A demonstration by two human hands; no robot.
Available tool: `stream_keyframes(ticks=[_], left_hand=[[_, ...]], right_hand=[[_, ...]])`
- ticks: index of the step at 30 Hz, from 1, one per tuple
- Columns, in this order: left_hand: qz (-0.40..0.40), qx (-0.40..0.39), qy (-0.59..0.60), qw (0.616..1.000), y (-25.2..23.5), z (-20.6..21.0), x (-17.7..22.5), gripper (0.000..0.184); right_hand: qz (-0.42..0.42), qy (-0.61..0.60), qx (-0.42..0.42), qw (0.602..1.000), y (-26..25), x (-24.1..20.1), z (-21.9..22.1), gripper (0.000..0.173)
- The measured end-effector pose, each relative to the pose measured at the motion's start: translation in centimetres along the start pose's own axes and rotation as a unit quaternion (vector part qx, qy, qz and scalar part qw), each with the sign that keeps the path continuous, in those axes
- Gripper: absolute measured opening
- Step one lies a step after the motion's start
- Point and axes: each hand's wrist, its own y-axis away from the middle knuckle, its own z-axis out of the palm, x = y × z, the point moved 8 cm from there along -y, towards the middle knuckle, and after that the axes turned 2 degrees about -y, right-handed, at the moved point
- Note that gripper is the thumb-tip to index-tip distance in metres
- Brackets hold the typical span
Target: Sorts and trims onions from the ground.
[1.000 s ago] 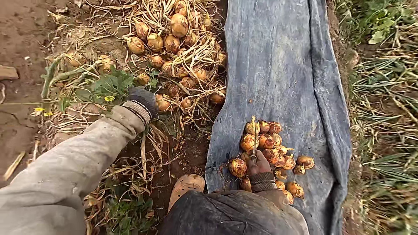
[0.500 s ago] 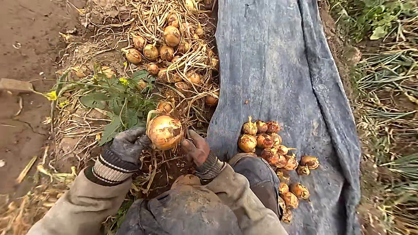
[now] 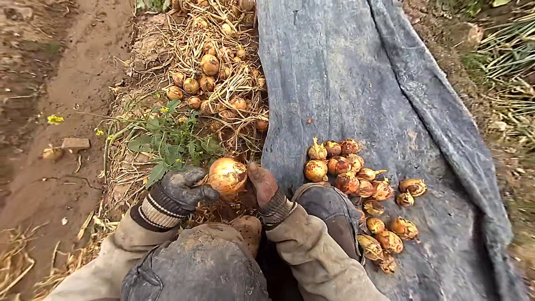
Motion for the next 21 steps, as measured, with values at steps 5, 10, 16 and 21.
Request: stream_keyframes(ticks=[5, 10, 16, 21], left_hand=[[-0.161, 0.036, -0.142, 0.976, -0.9, 0.6, -6.4, 0.036], [-0.225, 0.001, -0.060, 0.973, -3.2, 3.4, -3.8, 0.040], [-0.159, -0.291, -0.238, 0.913, -6.5, 10.0, -0.2, 0.036], [-0.205, -0.174, -0.331, 0.905, -13.1, 7.1, -3.0, 0.036]], right_hand=[[0.045, -0.030, 0.042, 0.998, 0.2, 2.2, -2.0, 0.060], [0.242, 0.173, -0.020, 0.954, -0.1, 7.2, -2.4, 0.077], [0.311, -0.085, 0.104, 0.941, -0.3, 9.6, -2.6, 0.074], [0.189, -0.138, 0.213, 0.949, -0.3, 4.7, -6.8, 0.072]])
